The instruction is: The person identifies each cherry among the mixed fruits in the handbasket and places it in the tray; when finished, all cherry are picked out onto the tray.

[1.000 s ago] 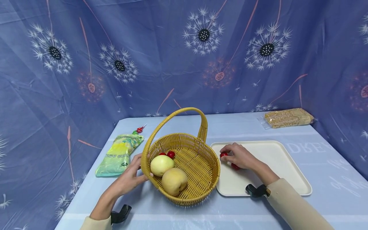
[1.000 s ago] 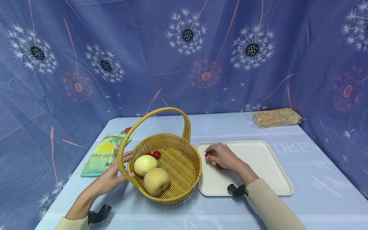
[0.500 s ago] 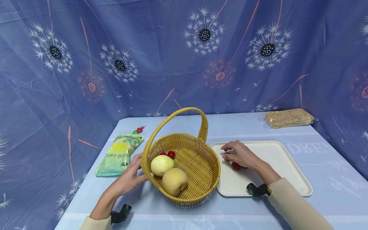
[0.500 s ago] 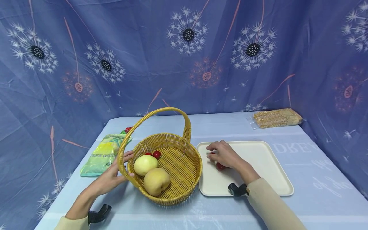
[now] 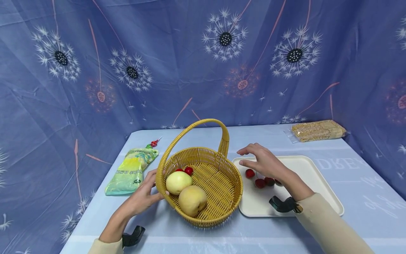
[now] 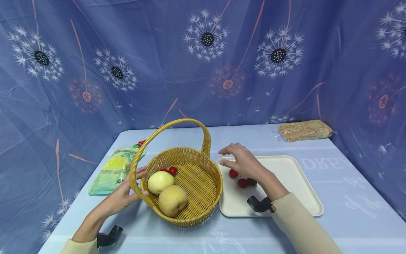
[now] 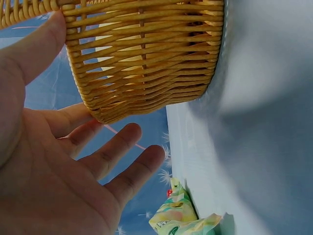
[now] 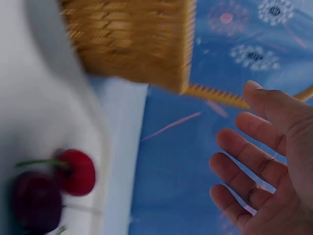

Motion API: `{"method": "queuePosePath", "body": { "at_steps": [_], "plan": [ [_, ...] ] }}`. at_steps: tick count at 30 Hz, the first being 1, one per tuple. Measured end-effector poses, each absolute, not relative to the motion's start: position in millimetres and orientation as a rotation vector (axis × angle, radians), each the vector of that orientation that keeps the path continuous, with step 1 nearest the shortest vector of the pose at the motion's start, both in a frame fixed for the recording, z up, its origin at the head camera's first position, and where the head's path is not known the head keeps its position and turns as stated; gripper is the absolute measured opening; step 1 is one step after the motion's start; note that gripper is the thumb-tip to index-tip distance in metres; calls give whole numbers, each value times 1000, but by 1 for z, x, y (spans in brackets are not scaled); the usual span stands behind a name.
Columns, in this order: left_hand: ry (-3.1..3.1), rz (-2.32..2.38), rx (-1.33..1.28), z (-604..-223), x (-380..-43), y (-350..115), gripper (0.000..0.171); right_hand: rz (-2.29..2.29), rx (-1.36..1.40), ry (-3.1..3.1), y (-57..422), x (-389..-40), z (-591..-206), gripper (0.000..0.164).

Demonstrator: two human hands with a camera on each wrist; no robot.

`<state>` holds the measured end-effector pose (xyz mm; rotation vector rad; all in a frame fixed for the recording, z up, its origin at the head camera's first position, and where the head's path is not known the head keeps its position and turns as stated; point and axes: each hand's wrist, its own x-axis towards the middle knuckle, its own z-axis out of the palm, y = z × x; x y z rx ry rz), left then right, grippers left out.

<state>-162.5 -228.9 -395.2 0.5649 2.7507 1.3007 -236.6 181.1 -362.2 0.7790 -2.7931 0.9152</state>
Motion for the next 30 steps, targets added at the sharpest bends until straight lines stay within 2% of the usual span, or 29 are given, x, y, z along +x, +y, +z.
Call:
{"method": "queuePosePath", "body": {
  "at_steps": [5, 12, 30],
  "plan": [
    [2752, 1302, 564, -396, -162, -229, 65, 930, 890, -2738, 164, -228, -344, 32],
    [2750, 1304, 560, -397, -162, -229, 67, 874, 1034, -2686, 135, -225, -329, 34],
    [2744, 1296, 553, -395, -160, -228, 72, 638, 1266, -2749, 71, -246, -328, 35]
  ]
}}
